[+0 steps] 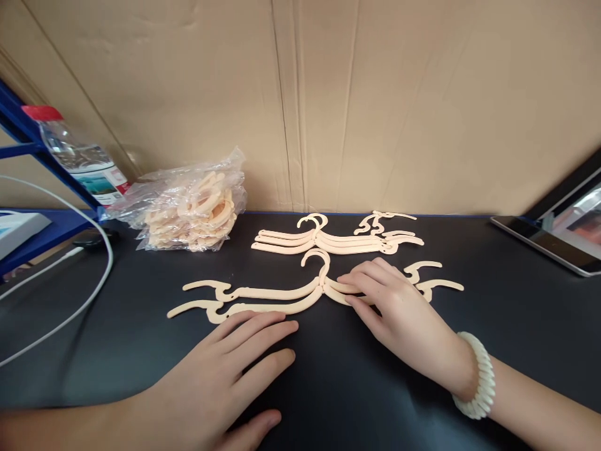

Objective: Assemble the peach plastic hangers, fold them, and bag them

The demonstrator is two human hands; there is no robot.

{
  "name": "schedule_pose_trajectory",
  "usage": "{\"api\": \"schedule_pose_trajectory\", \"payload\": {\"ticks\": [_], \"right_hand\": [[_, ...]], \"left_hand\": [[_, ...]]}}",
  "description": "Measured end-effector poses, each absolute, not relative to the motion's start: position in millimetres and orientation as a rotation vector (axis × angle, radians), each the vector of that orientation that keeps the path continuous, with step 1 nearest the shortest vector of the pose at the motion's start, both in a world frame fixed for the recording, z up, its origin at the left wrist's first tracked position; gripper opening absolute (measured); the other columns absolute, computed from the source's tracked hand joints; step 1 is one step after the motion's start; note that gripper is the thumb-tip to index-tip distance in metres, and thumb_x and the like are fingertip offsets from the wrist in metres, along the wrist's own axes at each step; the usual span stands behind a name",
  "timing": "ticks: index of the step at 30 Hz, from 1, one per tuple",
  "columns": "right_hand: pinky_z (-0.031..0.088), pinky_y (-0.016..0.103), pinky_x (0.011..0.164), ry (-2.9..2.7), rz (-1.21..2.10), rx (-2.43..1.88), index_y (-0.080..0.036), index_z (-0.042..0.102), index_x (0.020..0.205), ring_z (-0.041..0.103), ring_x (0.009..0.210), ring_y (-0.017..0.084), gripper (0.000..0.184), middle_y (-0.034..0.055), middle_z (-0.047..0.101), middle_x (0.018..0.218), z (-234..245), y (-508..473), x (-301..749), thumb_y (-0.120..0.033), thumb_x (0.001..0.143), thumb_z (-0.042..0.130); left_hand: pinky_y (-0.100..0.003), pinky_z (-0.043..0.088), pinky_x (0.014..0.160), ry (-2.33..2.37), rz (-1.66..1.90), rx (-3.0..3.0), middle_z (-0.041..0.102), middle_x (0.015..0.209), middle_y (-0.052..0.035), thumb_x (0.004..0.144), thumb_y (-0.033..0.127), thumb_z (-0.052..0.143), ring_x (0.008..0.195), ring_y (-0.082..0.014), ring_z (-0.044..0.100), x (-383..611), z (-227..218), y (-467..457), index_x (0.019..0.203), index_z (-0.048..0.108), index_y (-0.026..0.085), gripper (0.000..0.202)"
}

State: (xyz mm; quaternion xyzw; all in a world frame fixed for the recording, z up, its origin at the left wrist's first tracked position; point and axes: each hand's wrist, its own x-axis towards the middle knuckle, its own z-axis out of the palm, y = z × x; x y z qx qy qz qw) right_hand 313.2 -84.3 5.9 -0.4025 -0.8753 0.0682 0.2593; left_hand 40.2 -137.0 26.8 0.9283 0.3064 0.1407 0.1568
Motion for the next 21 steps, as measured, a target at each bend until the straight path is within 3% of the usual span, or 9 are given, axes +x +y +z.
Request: {"api": "schedule_pose_trajectory", "payload": {"ticks": [10,17,21], "right_hand": [[0.055,0.043,0.084,-2.493,0.176,-1.219,-0.023,0.063,0.114,0.064,0.099,0.025,0.023,0.0086,0.064,0.111,11,-78,327,-0.030,0.097,0.049],[0.051,0.046,0.087,-2.506,0.117,-1.213,-0.023,0.062,0.115,0.061,0.101,0.025,0.024,0.0078,0.063,0.111,5,-71,332,-0.026,0.099,0.045],[0.051,0.045,0.087,-2.496,0.130,-1.213,-0.024,0.062,0.115,0.061,0.101,0.025,0.024,0.0079,0.063,0.111,5,-70,333,-0.026,0.098,0.045]], "left_hand": [[-0.063,0.032,0.105,0.887,0.396,2.664,0.056,0.137,-0.0236,0.077,0.031,0.071,0.125,-0.0475,0.049,35,21,-130,0.116,0.066,0.015,0.043],[-0.057,0.025,0.114,0.946,0.370,2.793,0.050,0.144,-0.0141,0.089,0.039,0.056,0.135,-0.0346,0.042,30,10,-126,0.128,0.055,0.022,0.042],[-0.055,0.025,0.115,1.001,0.369,2.807,0.049,0.145,-0.0120,0.090,0.042,0.055,0.138,-0.0324,0.039,30,8,-128,0.127,0.055,0.023,0.042]]}}
